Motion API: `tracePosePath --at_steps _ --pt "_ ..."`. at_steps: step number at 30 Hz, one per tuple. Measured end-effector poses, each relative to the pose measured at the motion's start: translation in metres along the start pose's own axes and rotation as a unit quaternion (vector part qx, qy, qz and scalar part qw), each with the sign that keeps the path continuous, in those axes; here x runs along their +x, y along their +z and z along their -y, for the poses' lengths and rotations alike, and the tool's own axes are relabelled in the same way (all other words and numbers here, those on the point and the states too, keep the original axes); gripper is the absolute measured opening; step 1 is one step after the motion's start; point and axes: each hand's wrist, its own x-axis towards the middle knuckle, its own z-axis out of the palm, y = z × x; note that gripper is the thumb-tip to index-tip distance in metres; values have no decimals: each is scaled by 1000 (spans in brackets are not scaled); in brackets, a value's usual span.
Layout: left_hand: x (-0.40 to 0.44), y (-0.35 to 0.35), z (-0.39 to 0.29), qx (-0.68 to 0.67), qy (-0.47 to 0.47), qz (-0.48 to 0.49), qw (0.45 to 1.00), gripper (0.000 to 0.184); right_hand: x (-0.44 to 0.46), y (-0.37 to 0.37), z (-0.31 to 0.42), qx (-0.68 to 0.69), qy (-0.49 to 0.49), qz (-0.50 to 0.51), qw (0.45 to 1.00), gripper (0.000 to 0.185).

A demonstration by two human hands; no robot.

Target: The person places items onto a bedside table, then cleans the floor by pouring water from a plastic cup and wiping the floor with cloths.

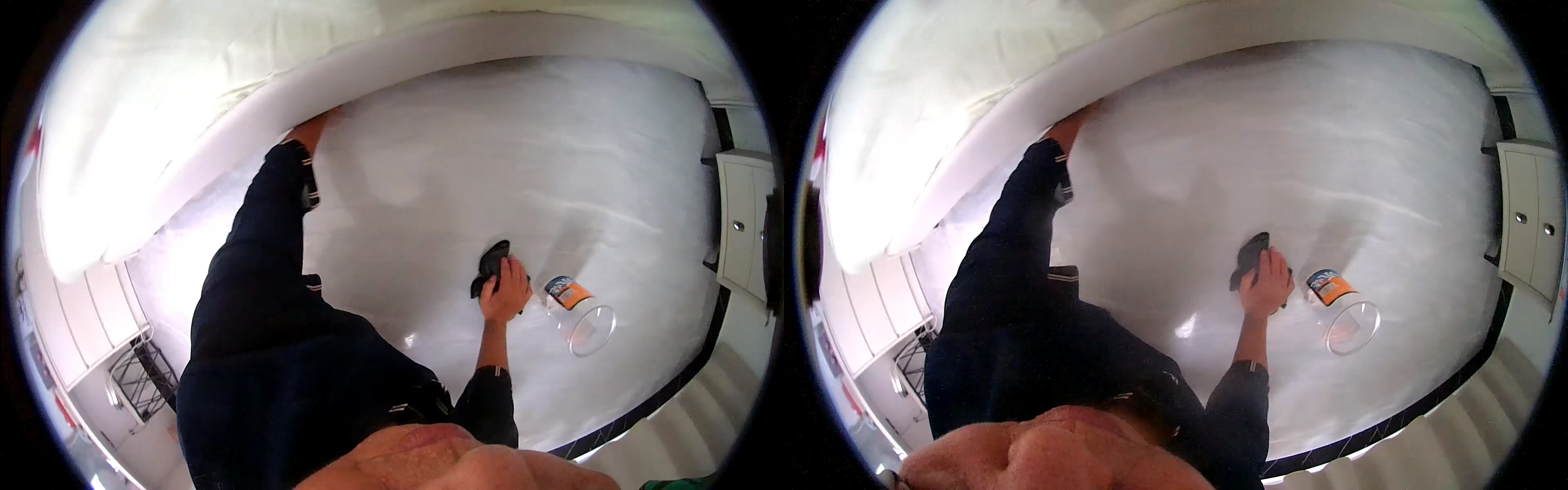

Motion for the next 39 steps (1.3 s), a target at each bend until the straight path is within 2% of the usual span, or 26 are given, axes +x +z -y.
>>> tracePosePath --at_steps 1,2,4,7,8,10,11,13,16,17,18,19,21,23,24,25,26,27,28,30,31,33,34,36,38,39 --pt "-19 -11 18 -135 -56 53 988 50 0 0 2 1 -6 -17 1000 39" --pt "-38 -23 32 -269 -113 101 951 52 -2 2 0 1 -14 -35 999 39" --pt "-73 16 58 -357 -310 221 853 55 -4 5 -5 -8 -3 -26 1000 41" --pt "-171 121 87 -282 -464 217 811 58 -10 10 -4 7 -1 -43 999 43" --pt "-166 85 71 -212 -540 256 773 65 -10 12 -7 13 -4 -55 998 43" --pt "-139 70 53 -194 -614 216 734 65 -9 10 -6 9 -5 -50 999 43" --pt "-111 59 41 -236 -597 226 733 67 -9 9 -8 1 0 -45 999 43" --pt "-46 -27 18 -314 -560 248 725 72 -8 6 -5 4 3 -51 999 42" --pt "22 -16 -38 -298 -466 148 820 70 -8 3 -5 -3 6 -52 999 39" --pt "41 -21 -56 -301 -459 90 831 69 -7 4 -3 5 9 -58 998 39" --pt "49 -33 -75 -307 -385 37 870 67 -5 5 -4 11 11 -67 998 38" --pt "56 -63 -95 -321 -337 17 885 62 -3 5 -5 11 18 -76 997 38" --pt "48 -85 -127 -290 -183 -17 939 59 -4 6 -5 12 23 -90 996 37" --pt "6 -107 -136 -260 -32 -53 964 53 -1 8 -6 20 29 -96 995 37" --pt "-27 -140 -127 -264 37 2 964 52 -3 7 -5 26 25 -102 994 37" --pt "-61 -126 -134 -268 62 -2 961 51 -4 10 -7 13 19 -90 996 37" --pt "-98 -122 -138 -326 79 15 942 54 -8 10 -5 18 16 -99 995 38" --pt "-139 -121 -139 -307 110 -13 945 59 -12 8 -3 22 17 -110 994 39" --pt "-177 -122 -146 -289 132 3 948 58 -16 11 -2 25 21 -121 992 40" --pt "-245 -77 -163 -270 209 0 940 64 -47 12 13 56 23 -100 993 43" --pt "-276 -51 -168 -348 215 -57 911 59 -68 9 23 65 11 -84 994 43" --pt "-313 -44 -153 -350 310 -16 884 52 -118 2 45 91 -19 -52 994 44" --pt "-324 -40 -143 -459 227 7 859 50 -145 3 53 107 -40 -36 993 44" --pt "-319 -31 -128 -651 59 52 755 46 -204 16 65 87 -5 -13 996 43" --pt "-261 -69 -103 -618 -50 -83 780 47 -245 15 70 114 17 -25 993 39" --pt "-225 -69 -92 -623 -123 -74 769 44 -250 11 65 156 40 -16 987 38"
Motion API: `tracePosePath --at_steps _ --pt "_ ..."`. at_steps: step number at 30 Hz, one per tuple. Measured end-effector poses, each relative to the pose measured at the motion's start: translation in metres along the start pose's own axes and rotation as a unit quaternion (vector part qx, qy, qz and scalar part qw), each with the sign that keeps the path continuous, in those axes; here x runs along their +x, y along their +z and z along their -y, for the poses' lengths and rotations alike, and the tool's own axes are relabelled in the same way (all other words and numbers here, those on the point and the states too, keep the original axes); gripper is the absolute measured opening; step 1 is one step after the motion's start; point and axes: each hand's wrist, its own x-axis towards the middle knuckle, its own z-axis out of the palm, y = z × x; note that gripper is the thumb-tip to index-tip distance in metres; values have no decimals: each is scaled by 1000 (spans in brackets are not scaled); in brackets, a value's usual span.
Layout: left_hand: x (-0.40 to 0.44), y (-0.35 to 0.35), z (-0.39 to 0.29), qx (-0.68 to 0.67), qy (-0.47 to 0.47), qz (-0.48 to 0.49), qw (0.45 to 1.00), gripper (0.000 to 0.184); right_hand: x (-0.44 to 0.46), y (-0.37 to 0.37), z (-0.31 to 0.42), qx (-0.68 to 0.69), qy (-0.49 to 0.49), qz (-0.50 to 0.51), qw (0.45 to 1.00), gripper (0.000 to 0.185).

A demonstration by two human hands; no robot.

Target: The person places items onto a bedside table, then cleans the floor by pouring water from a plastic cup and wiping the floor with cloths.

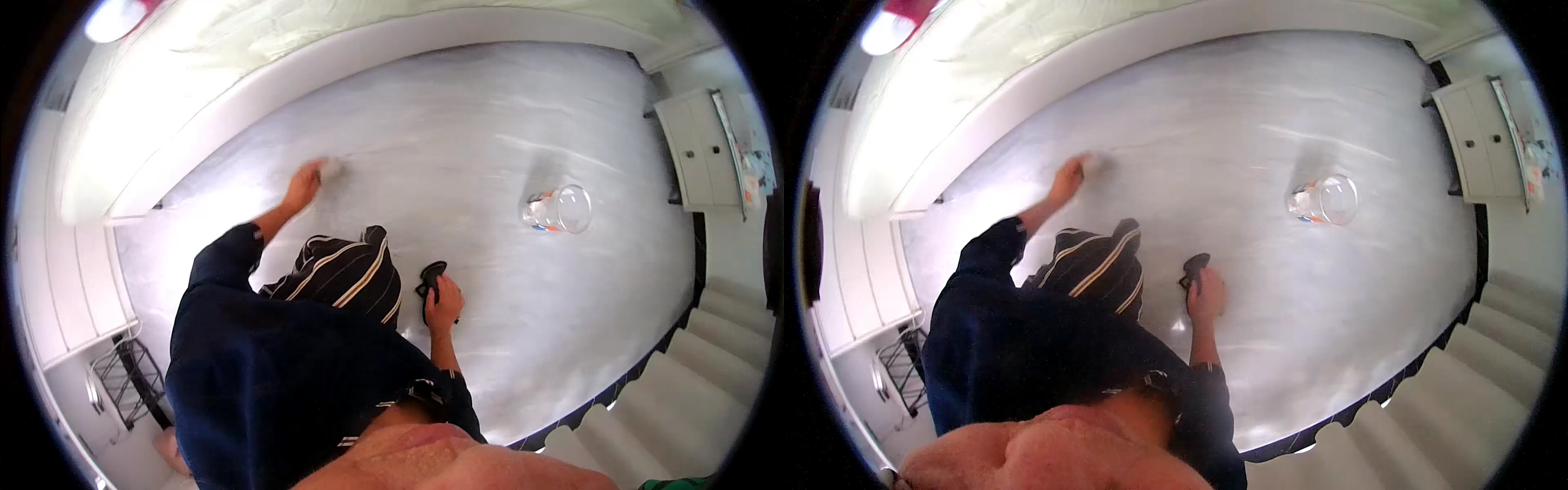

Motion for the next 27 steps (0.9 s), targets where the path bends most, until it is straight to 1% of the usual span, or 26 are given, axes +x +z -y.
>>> tracePosePath --at_steps 1,2,3,4,5,6,7,8,9,11,12,13,15,16,17,18,19,20,21,22,23,24,25,26,27 --pt "39 -7 -7 -40 -71 -18 997 44 -3 -6 -2 41 25 6 999 37" --pt "75 -4 1 -25 -22 -107 994 42 -2 -9 -7 82 51 8 995 36" --pt "112 6 25 -24 -31 -194 980 40 8 -16 -11 59 83 -24 995 36" --pt "146 14 52 45 56 -313 947 36 20 -26 -16 37 116 -55 991 36" --pt "167 9 56 2 -34 -325 945 30 32 -36 -20 15 149 -82 985 35" --pt "185 1 74 86 -101 -258 957 25 46 -44 -25 -20 171 -112 979 36" --pt "197 4 78 170 -108 -265 943 24 55 -43 -38 -6 160 -147 976 40" --pt "223 20 156 248 -75 -243 935 39 62 -44 -35 -84 180 -124 972 45" --pt "231 32 148 315 -112 -273 902 56 71 -43 -31 -159 199 -99 962 49" --pt "262 43 90 348 -225 -255 874 63 72 -32 -37 -188 193 -85 959 52" --pt "284 47 60 327 -236 -152 902 63 67 -32 -39 -206 192 -74 957 53" --pt "311 53 31 304 -243 -44 920 63 65 -33 -39 -208 205 -60 955 53" --pt "337 92 -20 323 -176 40 929 59 69 -36 -36 -207 222 -39 952 53" --pt "333 134 -12 321 126 -181 921 49 69 -37 -36 -205 228 -36 951 53" --pt "317 148 -41 251 249 -172 919 42 69 -38 -37 -207 231 -36 950 53" --pt "289 156 -78 238 304 -146 911 36 68 -37 -38 -208 233 -38 949 53" --pt "253 158 -110 189 314 -53 929 32 67 -36 -39 -207 235 -40 949 52" --pt "216 170 -130 191 282 46 939 29 68 -37 -37 -209 235 -41 948 52" --pt "166 173 -151 273 368 29 889 29 68 -38 -36 -202 241 -41 948 52" --pt "123 178 -169 306 334 208 867 32 69 -38 -36 -195 244 -40 949 52" --pt "83 181 -165 80 422 228 874 31 69 -38 -37 -189 247 -39 950 53" --pt "50 170 -188 99 349 410 837 27 70 -38 -38 -186 243 -45 951 53" --pt "32 171 -175 -11 430 476 767 28 70 -37 -39 -184 242 -50 952 53" --pt "14 171 -163 -117 487 551 668 30 68 -37 -38 -183 240 -52 952 53" --pt "17 170 -161 -154 439 529 709 30 66 -37 -37 -182 237 -55 953 54"
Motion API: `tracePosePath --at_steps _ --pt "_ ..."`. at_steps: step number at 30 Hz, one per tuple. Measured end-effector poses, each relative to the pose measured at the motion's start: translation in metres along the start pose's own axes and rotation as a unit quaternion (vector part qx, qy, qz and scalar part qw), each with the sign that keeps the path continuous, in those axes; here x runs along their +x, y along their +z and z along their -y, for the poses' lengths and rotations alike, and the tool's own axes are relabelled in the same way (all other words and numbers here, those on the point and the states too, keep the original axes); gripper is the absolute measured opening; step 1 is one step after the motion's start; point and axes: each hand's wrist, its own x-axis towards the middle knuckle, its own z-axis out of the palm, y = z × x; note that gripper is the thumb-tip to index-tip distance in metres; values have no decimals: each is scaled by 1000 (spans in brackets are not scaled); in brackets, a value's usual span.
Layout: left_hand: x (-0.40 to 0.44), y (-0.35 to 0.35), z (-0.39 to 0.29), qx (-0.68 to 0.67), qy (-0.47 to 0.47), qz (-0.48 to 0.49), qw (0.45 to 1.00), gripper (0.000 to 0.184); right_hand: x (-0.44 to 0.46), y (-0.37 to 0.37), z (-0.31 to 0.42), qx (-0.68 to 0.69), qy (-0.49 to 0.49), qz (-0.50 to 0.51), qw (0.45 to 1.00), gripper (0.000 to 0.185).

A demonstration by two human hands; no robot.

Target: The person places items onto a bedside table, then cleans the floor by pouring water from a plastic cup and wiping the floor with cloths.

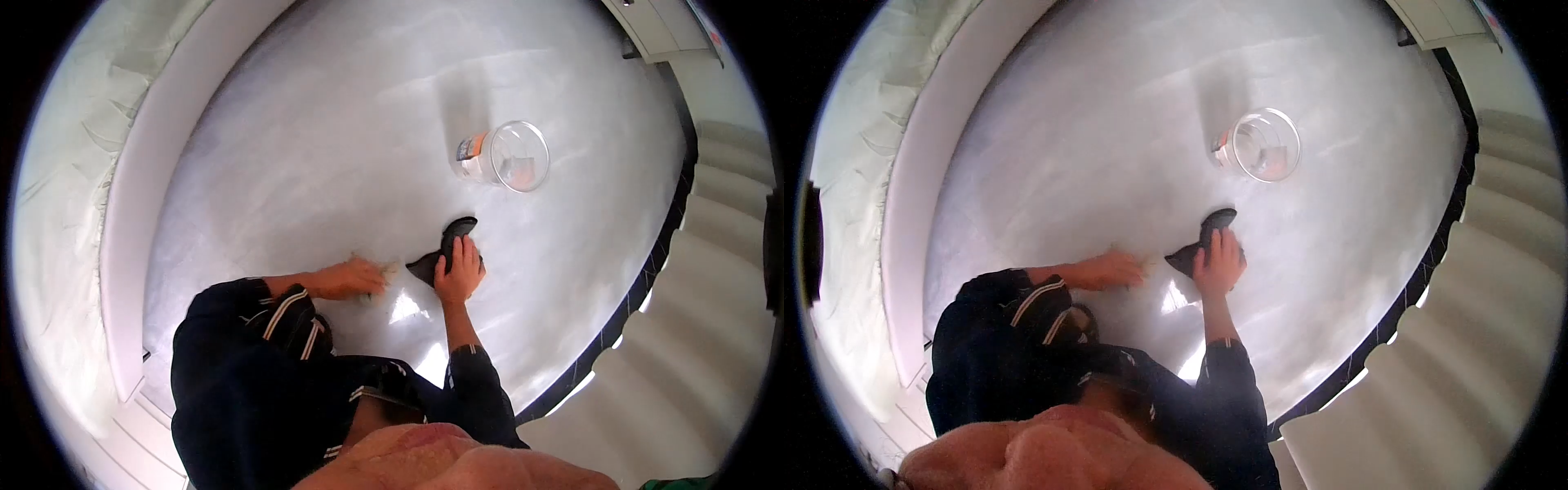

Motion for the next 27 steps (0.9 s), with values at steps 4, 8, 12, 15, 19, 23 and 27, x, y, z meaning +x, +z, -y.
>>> tracePosePath --at_steps 4,8,12,15,19,23,27 --pt "25 -114 39 -91 -251 -285 921 31 1 -1 1 -9 -3 -9 1000 55" --pt "104 -250 119 262 -137 -474 829 25 2 0 5 -12 5 5 1000 56" --pt "218 -215 136 370 -212 -373 824 28 2 -2 6 -21 20 41 999 54" --pt "252 -176 140 421 -156 -266 853 42 1 7 -2 -35 -6 12 999 53" --pt "234 -233 172 473 -261 -272 796 49 2 7 4 -52 -6 8 999 53" --pt "93 -330 217 468 -388 -413 678 47 3 8 7 -47 -26 -11 999 49" --pt "-123 -334 224 300 -535 -423 667 51 5 3 18 -48 -46 -25 997 47"
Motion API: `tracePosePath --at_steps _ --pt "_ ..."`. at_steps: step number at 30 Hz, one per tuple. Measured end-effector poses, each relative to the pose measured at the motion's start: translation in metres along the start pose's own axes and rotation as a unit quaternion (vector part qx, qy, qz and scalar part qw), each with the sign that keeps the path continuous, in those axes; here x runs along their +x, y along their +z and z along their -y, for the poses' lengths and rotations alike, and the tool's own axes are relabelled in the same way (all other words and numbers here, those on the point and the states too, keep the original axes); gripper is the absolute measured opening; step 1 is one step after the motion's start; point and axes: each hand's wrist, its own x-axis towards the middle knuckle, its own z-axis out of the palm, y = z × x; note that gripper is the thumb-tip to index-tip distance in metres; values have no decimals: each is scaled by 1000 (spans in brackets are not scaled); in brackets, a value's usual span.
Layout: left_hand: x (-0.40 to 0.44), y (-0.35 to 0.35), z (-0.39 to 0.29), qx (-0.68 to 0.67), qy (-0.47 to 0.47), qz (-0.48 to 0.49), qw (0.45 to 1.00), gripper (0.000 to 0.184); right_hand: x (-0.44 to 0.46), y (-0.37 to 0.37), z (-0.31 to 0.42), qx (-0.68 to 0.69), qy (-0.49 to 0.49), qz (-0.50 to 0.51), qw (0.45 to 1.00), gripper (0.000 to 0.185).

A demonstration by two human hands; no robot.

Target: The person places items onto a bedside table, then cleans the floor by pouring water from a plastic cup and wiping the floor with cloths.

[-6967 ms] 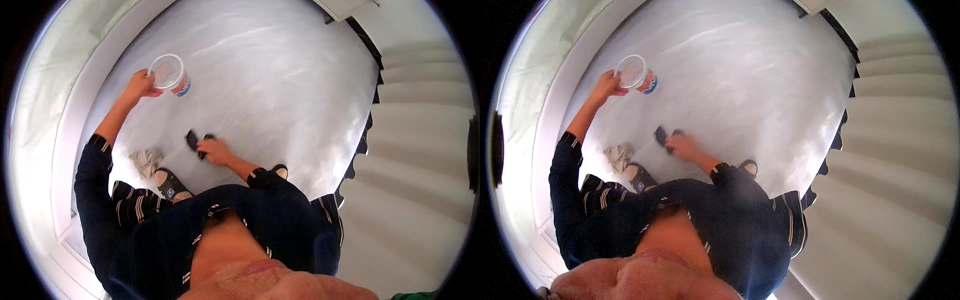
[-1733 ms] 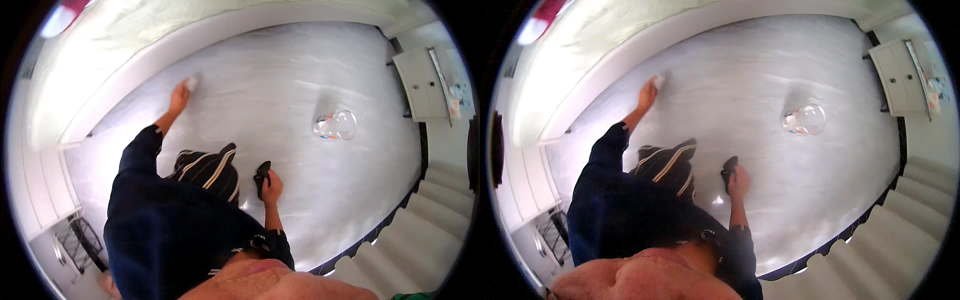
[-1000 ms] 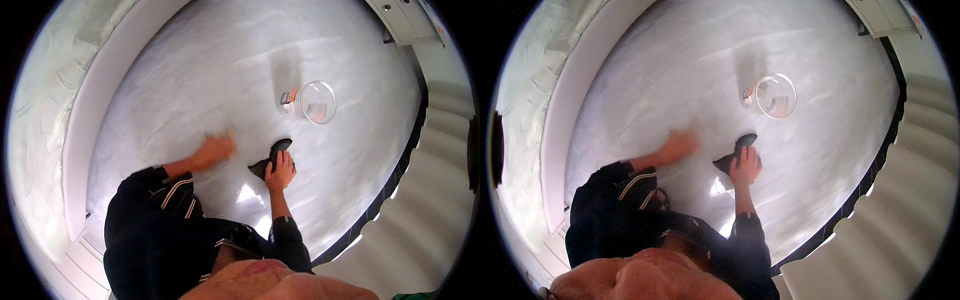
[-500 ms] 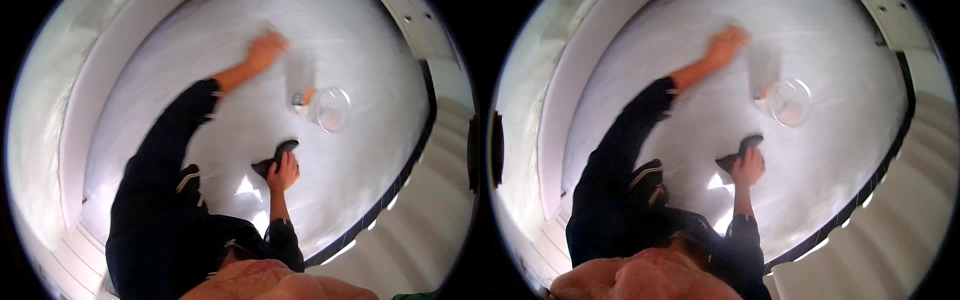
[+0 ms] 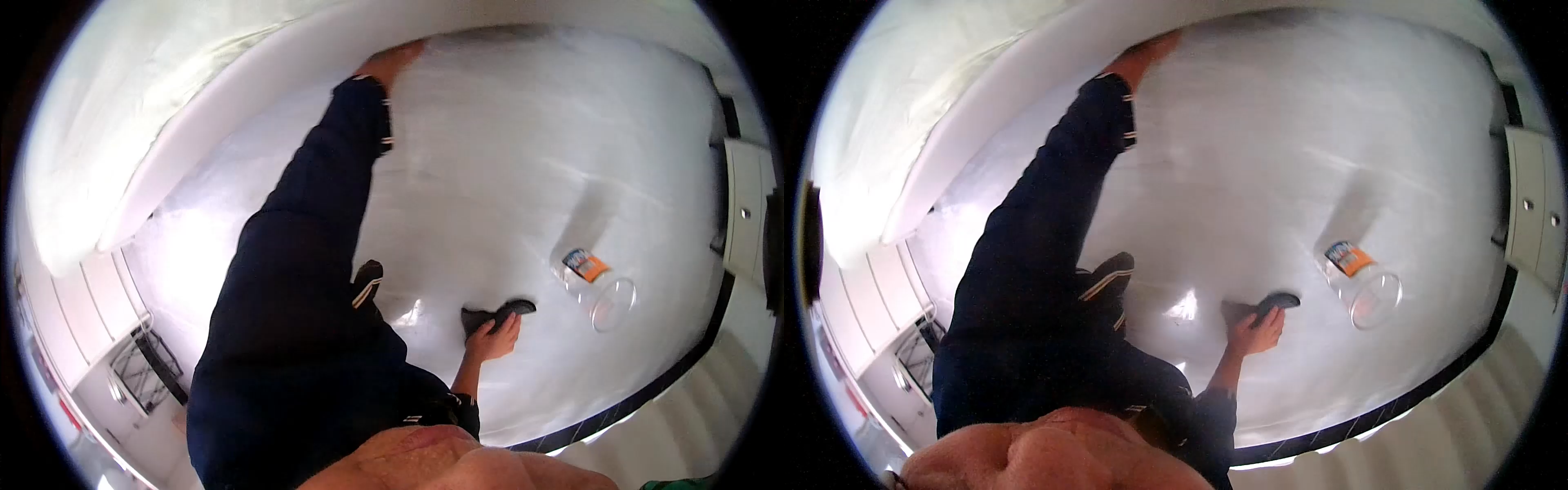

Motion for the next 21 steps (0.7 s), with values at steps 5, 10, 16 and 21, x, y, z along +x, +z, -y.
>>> tracePosePath --at_steps 5,10,16,21 --pt "-120 -72 194 84 -191 -30 977 50 -3 4 -4 -8 -28 -11 1000 49" --pt "-284 -118 331 103 -400 -12 911 50 -3 4 -5 -21 -16 9 1000 51" --pt "-584 -122 409 175 -563 5 807 61 -8 6 -9 -3 -48 -17 999 48" --pt "-492 -97 376 191 -563 -74 801 66 -8 3 -11 17 -29 -5 999 50"
